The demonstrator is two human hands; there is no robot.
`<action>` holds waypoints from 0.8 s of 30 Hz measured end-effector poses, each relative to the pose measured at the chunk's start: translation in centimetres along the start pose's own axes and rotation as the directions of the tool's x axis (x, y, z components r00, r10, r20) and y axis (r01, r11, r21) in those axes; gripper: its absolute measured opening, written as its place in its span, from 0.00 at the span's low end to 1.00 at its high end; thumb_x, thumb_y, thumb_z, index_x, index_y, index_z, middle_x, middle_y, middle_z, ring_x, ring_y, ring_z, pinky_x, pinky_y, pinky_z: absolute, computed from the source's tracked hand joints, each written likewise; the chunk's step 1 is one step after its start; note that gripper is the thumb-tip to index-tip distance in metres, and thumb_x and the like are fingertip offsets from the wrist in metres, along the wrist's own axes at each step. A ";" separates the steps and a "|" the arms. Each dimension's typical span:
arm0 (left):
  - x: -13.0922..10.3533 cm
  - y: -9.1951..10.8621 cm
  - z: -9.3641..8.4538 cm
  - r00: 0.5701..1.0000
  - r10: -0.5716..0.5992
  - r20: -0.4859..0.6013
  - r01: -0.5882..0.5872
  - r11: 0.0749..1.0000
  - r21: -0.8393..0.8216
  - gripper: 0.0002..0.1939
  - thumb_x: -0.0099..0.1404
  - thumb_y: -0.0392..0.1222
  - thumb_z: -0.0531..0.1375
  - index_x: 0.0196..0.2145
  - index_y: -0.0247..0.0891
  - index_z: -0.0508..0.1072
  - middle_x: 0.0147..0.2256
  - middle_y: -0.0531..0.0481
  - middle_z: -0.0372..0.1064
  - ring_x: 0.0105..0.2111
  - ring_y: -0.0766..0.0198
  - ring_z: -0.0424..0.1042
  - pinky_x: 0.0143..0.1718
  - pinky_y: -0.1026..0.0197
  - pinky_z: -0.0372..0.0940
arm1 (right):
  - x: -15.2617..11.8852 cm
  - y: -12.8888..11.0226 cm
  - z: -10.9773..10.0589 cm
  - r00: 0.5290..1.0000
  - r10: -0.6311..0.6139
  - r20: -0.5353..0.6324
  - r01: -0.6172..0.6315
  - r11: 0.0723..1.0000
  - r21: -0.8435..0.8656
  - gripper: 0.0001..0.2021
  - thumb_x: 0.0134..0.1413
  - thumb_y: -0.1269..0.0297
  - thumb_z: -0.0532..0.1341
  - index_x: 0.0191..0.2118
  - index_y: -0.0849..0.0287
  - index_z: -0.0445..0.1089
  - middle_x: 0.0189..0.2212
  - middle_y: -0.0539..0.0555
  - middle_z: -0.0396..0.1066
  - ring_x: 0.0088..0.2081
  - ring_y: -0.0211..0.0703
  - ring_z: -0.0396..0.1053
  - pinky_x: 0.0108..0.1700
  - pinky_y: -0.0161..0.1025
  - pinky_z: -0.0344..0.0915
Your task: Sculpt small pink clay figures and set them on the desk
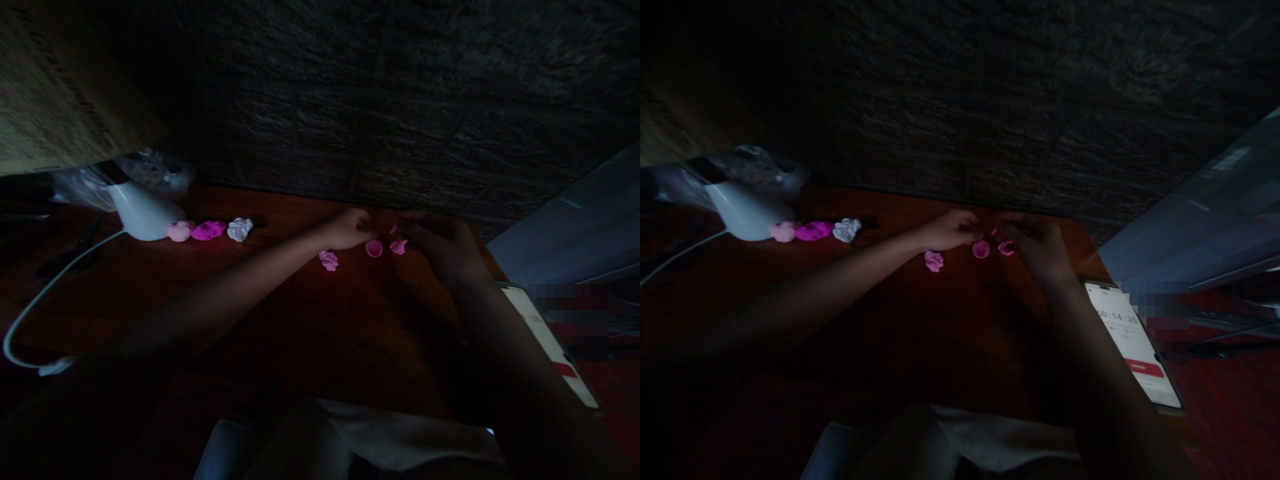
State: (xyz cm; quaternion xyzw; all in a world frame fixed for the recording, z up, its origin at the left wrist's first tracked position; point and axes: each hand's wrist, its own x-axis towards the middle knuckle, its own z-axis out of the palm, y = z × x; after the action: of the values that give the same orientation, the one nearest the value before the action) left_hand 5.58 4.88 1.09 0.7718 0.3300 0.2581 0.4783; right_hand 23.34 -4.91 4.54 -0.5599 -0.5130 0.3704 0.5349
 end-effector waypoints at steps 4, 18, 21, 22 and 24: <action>-1.3 -0.3 -0.1 0.993 -0.055 -0.100 0.067 0.990 0.124 0.11 0.59 0.42 0.68 0.37 0.32 0.76 0.35 0.45 0.77 0.35 0.63 0.74 0.36 0.63 0.64 | -0.1 -0.1 0.1 1.000 -0.004 0.007 0.005 0.999 -0.045 0.13 0.42 0.57 0.75 0.35 0.57 0.79 0.30 0.54 0.81 0.29 0.43 0.75 0.32 0.40 0.72; -2.2 1.7 0.0 0.994 -0.096 -0.050 0.094 0.994 -0.048 0.08 0.61 0.27 0.61 0.35 0.30 0.81 0.29 0.49 0.77 0.27 0.70 0.73 0.32 0.66 0.67 | -0.2 -0.3 -0.1 0.996 -0.034 0.078 0.049 0.979 -0.199 0.11 0.49 0.54 0.71 0.32 0.56 0.79 0.29 0.55 0.80 0.29 0.43 0.74 0.30 0.39 0.69; -2.4 1.5 -1.0 0.970 -0.242 -0.015 0.229 0.935 -0.272 0.09 0.60 0.25 0.62 0.35 0.30 0.80 0.27 0.50 0.76 0.25 0.71 0.73 0.34 0.65 0.71 | -0.6 -0.5 0.0 0.969 0.054 0.240 0.013 0.963 -0.270 0.13 0.46 0.52 0.72 0.31 0.57 0.80 0.28 0.55 0.80 0.29 0.44 0.75 0.27 0.37 0.66; -2.5 1.4 -1.2 0.960 -0.280 0.007 0.267 0.908 -0.324 0.08 0.60 0.25 0.62 0.34 0.30 0.80 0.27 0.50 0.76 0.24 0.71 0.74 0.36 0.64 0.72 | -0.7 -0.6 0.1 0.949 0.094 0.302 -0.003 0.957 -0.289 0.14 0.46 0.52 0.72 0.32 0.57 0.80 0.28 0.55 0.80 0.29 0.44 0.75 0.27 0.37 0.66; -2.6 1.1 -1.6 0.939 -0.340 0.049 0.332 0.861 -0.386 0.06 0.61 0.25 0.63 0.32 0.30 0.80 0.26 0.50 0.77 0.25 0.71 0.75 0.38 0.63 0.73 | -0.8 -0.7 0.2 0.910 0.150 0.388 -0.029 0.954 -0.299 0.14 0.45 0.52 0.72 0.33 0.57 0.81 0.28 0.54 0.80 0.28 0.43 0.75 0.28 0.37 0.67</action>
State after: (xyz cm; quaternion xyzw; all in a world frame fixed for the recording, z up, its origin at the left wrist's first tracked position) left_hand 3.06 3.47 2.53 0.5894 0.4066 0.2391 0.6559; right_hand 22.88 -5.69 5.07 -0.5655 -0.6345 0.4246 0.3121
